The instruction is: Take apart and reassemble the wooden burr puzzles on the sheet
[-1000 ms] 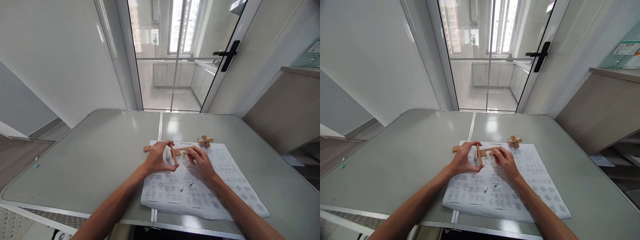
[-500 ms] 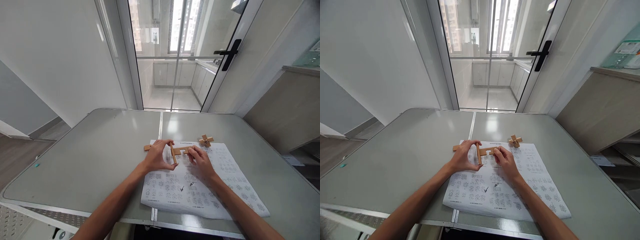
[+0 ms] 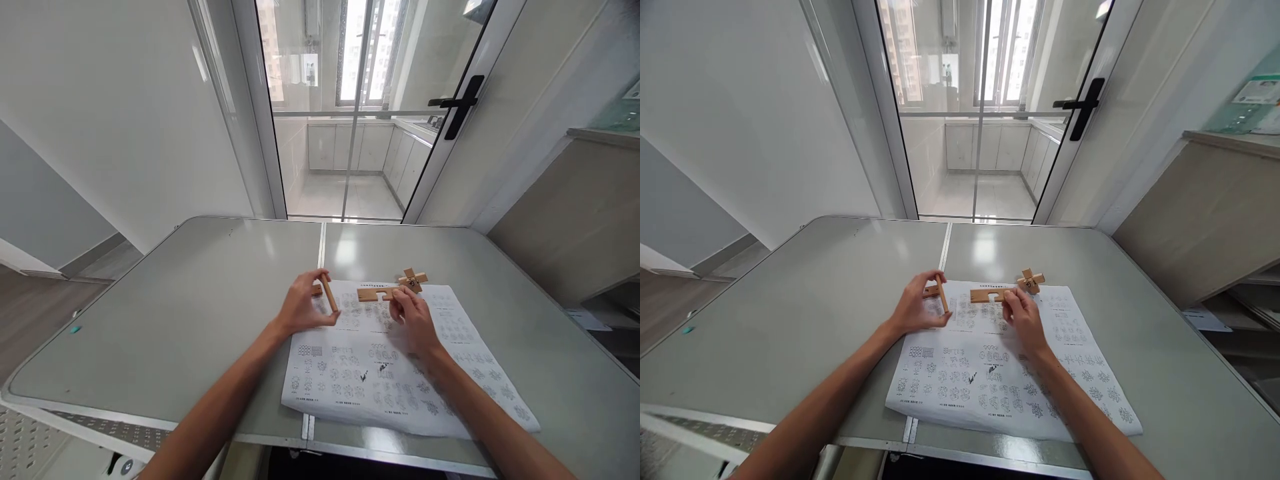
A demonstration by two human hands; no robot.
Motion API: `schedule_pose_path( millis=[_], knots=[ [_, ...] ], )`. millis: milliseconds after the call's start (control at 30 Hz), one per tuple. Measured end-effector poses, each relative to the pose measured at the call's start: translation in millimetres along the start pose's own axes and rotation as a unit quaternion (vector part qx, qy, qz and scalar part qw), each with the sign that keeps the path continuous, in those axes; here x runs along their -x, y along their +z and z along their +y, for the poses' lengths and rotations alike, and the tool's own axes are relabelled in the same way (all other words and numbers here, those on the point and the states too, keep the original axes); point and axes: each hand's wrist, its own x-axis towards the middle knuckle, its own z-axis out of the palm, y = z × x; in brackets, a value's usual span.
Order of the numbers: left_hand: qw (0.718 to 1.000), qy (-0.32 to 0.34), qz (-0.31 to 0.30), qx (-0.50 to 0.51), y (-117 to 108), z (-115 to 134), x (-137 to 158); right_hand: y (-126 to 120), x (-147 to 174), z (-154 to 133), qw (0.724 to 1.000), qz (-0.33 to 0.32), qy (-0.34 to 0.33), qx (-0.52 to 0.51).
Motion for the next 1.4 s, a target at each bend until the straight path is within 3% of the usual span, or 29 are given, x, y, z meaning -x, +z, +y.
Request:
schedule_pose_path(
  millis=[100,267,633,1033,1133,1267,1400],
  knots=[
    [1.0,-0.003,0.003,-0.019,-5,-8,1,-2,-1,2,1.0,-0.015,0.001,-0.011],
    [0.997,-0.01,-0.068,-0.028,-4,-5,-1,6,0,6,0.997,-0.074,0.007,0.0],
    [0.983,0.068,-0.164,-0.05,-5,-5,-1,4,-1,7,0.998,-0.051,0.026,-0.01],
    [0.978,0.091,-0.181,-0.054,-5,-10,-1,4,-1,10,0.998,-0.057,0.027,-0.009],
    [0.986,0.055,-0.133,-0.079,-4,-12,-1,5,-1,8,0.998,-0.059,0.028,-0.007],
    [0.992,-0.081,-0.034,-0.092,-1,-19,-2,5,0,6,0.998,-0.056,0.028,-0.005],
    [0.986,-0.161,-0.001,-0.034,2,-18,-2,5,1,5,0.998,-0.056,0.023,-0.003]
  ],
)
